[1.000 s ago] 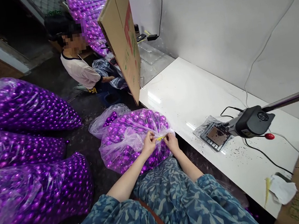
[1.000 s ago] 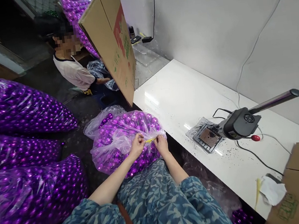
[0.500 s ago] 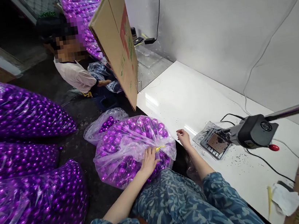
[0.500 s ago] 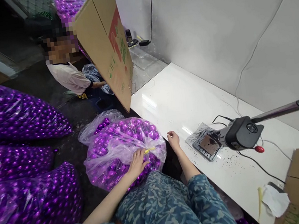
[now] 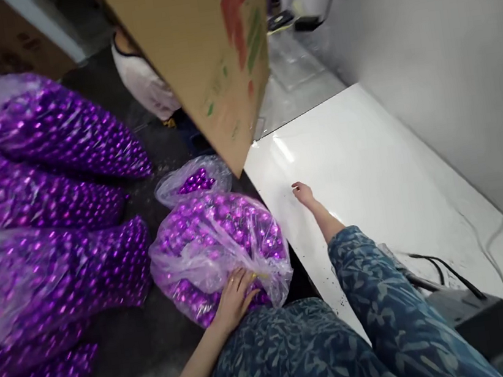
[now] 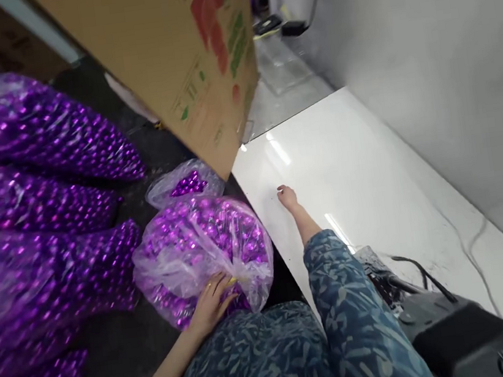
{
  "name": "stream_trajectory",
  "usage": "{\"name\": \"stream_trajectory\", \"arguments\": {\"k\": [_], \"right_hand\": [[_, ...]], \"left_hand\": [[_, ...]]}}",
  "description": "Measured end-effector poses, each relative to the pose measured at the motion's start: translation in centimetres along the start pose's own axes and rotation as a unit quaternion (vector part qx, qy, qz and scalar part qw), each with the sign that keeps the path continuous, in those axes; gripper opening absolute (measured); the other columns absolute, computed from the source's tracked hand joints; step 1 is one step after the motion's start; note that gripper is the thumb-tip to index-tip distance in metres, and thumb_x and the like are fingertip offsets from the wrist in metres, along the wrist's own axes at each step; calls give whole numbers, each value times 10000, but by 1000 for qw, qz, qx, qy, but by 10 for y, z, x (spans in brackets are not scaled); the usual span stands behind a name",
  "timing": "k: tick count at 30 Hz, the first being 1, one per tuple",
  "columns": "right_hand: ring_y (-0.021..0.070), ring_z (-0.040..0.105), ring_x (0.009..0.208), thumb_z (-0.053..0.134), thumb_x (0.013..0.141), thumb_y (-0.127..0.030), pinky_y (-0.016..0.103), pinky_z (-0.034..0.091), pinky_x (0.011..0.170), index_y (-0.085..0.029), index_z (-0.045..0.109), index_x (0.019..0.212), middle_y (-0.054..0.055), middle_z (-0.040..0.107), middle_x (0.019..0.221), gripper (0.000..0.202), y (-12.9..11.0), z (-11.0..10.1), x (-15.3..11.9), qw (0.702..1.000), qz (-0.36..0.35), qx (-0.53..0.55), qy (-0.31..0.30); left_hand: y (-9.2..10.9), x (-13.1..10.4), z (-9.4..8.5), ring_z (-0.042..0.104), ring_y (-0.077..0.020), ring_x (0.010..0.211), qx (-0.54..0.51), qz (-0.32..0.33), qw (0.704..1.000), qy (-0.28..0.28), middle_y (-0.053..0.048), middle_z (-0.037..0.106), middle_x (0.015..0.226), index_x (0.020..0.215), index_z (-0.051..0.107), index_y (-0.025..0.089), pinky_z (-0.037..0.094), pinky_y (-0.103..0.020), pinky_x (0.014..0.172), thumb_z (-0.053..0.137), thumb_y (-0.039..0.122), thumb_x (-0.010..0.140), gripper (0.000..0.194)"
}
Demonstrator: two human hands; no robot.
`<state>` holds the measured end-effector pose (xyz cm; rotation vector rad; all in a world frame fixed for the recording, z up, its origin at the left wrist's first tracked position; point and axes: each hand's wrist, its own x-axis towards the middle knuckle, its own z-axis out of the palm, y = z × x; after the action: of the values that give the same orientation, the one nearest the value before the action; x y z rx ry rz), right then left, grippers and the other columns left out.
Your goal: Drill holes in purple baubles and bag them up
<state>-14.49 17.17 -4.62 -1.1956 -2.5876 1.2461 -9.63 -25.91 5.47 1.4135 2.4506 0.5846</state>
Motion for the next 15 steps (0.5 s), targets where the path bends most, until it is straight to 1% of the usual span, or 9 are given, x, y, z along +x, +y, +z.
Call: {"name": "stream_trajectory", "arguments": {"k": [2,4,6,8,9,10,11,13,15], "right_hand": [[193,637,806,497,850,-168,359,515,858,-126,699,1059,103,691,940,293,-7,14,0,998,3,26,-56],[186,650,851,477,883,-235,356,525,866,-129,683,1103,112,710,1029,319,-12,33,-19,993,-8,49,-104],[196,656,947,473,900,-327,367,532,898,-133,658,1163,138,690,1176,376,-10,51,-54,989,-15,82,-121],[223,653,1013,479,895,-451,400,536,919,-132,622,1239,173,646,1283,490,-1,66,-100,987,2,139,-87],[239,653,1022,478,884,-512,420,538,923,-129,600,1275,188,638,1293,560,6,72,-124,984,24,167,-60],[254,656,1025,475,870,-559,439,539,927,-125,578,1308,200,638,1289,625,15,76,-148,981,49,186,-37],[267,657,1036,481,854,-588,456,536,939,-124,555,1341,206,639,1287,676,23,80,-170,978,71,195,-27],[297,637,1137,515,817,-605,489,503,1013,-132,511,1399,204,616,1338,750,40,84,-210,975,86,200,-45],[312,552,1305,570,778,-599,504,436,1111,-152,441,1473,187,527,1465,836,53,85,-241,969,71,223,-82]], "left_hand": [[14,1,-22,630,-274,1254,-9,46,995,93,-114,682,1277,1407,491,291,560,-466,1035,634,244,931,499],[14,2,-52,637,-260,1244,9,77,977,199,-86,685,1275,1427,450,344,574,-462,1015,663,164,896,600],[-2,0,-85,616,-276,1272,54,65,957,279,-72,659,1316,1438,414,388,557,-505,1027,711,164,857,691],[-36,-8,-113,510,-329,1381,89,-17,947,309,-108,571,1430,1499,316,385,470,-590,1097,771,291,828,816],[-57,-14,-123,407,-365,1453,90,-74,950,289,-148,498,1498,1542,240,346,407,-625,1134,788,424,803,923],[-79,-21,-129,306,-388,1501,80,-129,957,246,-193,414,1556,1578,165,287,351,-637,1164,781,545,773,1046],[-101,-26,-131,243,-407,1521,72,-152,967,191,-232,350,1587,1591,131,232,307,-642,1181,760,629,749,1124],[-141,-33,-125,171,-449,1529,69,-158,983,70,-276,277,1611,1583,197,161,223,-664,1196,725,722,715,1161],[-170,-30,-111,135,-480,1526,71,-153,986,-14,-297,220,1626,1564,273,119,179,-684,1191,718,744,697,1157]]}}
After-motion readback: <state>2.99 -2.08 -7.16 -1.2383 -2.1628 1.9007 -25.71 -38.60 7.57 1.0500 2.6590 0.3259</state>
